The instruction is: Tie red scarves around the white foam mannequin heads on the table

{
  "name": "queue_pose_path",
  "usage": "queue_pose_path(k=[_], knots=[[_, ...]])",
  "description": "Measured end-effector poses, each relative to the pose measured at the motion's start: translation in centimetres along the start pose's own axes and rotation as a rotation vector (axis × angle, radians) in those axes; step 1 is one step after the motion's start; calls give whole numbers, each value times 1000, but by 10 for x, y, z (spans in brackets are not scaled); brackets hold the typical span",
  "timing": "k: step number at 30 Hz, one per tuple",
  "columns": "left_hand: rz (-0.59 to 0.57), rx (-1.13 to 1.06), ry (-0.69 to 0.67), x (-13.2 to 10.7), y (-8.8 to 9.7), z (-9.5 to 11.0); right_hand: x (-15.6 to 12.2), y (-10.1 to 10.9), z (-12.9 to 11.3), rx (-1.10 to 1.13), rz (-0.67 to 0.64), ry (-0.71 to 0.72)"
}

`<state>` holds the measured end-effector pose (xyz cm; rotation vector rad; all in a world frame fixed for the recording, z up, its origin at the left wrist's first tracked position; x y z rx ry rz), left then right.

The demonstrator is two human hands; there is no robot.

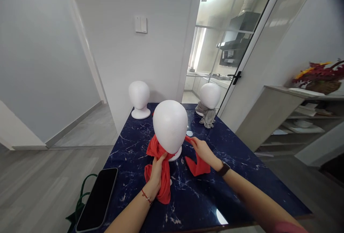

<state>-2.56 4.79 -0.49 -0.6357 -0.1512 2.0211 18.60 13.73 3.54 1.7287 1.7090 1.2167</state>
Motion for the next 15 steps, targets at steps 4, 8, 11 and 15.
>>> queue_pose_path(k=[4,8,11,15], knots=[[-74,-22,-111,1,-6,-2,38,-2,14,42,91,-123],[-39,-1,-192,8,-7,-5,89,-7,30,58,129,-203],[-37,14,-223,10,-5,-7,117,-11,35,78,182,-270],[-57,14,-225,7,-4,-8,128,-14,35,124,249,-329]])
Point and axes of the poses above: each hand's wrist, its own x-axis towards the middle knuckle, its own y-axis out of the back of the hand, z = x × y, the point moved 3 cm from there along x, towards the middle knuckle, and after that the axes turned 8 degrees about z, right-handed, at the moved point
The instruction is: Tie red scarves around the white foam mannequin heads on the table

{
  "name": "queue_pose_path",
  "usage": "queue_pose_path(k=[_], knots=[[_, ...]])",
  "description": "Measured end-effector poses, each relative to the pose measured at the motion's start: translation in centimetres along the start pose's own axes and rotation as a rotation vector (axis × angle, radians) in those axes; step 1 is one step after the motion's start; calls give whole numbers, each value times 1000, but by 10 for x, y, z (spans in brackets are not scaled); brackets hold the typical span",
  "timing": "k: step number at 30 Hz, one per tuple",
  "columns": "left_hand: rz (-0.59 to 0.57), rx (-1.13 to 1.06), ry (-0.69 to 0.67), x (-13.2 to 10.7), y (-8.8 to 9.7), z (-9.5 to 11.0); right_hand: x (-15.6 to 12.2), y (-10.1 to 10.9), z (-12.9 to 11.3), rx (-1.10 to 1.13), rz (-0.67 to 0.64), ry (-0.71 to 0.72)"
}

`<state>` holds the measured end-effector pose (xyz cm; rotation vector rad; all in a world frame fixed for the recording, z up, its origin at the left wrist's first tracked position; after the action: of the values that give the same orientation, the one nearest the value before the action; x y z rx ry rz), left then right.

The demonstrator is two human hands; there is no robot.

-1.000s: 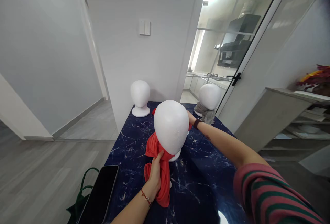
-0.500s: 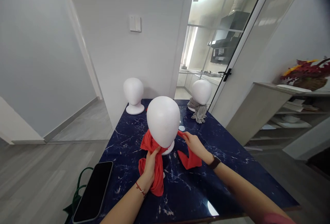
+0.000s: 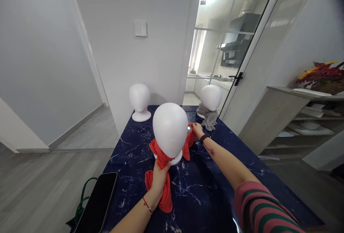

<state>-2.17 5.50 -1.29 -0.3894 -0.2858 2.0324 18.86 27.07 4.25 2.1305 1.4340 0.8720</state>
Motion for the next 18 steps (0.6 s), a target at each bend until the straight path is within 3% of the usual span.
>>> queue_pose_path(k=[4,7,9,13,18], knots=[[-21,3,15,-2,-1,1,-23,14,5,58,24,-14],[-32,-6,19,-1,-1,0,-64,32,12,100,27,-9],[-43,-10,12,-1,-2,0,-101,36,9,172,-52,55],[-44,-9,-30,-2,-5,2,-174,18,-15,302,-240,326],[-73,42,-25,0,-5,5,-206,-14,-26,281,-111,292]])
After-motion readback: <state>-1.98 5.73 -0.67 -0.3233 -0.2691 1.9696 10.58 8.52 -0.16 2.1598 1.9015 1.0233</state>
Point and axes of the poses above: each hand's wrist, its own x-axis towards the middle knuckle, its own y-axis out of the back of the hand, z = x × y, the point moved 3 cm from there along x, towards the middle knuckle, and after that the axes turned 8 degrees about z, right-handed, at the moved point
